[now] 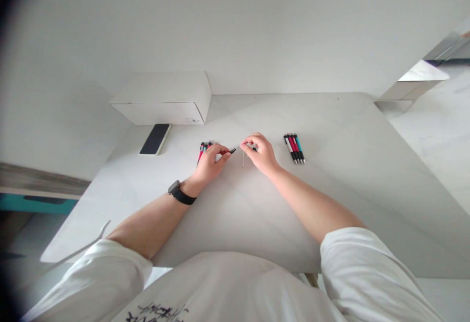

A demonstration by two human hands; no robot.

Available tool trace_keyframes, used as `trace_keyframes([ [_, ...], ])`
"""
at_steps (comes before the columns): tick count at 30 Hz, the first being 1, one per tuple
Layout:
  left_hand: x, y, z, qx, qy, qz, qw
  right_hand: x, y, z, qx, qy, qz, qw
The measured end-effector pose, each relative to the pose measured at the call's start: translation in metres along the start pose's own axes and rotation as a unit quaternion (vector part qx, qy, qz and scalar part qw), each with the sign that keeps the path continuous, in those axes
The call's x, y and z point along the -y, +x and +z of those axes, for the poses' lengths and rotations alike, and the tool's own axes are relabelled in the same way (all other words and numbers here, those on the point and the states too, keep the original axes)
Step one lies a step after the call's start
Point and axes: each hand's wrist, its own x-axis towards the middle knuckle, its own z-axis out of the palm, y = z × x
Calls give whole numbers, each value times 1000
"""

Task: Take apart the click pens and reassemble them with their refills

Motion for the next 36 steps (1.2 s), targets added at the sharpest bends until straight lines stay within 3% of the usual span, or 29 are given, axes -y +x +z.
trace_keyframes([
  [13,-6,-1,-2,3,12,14,1000,2,-3,0,49,-6,-21,999],
  [18,-5,0,-1,-3,10,7,1000,-14,1,-6,51,-124,-14,991],
  [22,-7,0,-1,-9,6,8,1000,-21,-3,-5,91,-262,17,961],
  [28,-8,0,-2,-6,5,2,1000,-10,-10,0,157,-341,14,927],
  [36,-7,0,-2,-10,13,2,1000,14,-26,10,214,-326,-41,920],
])
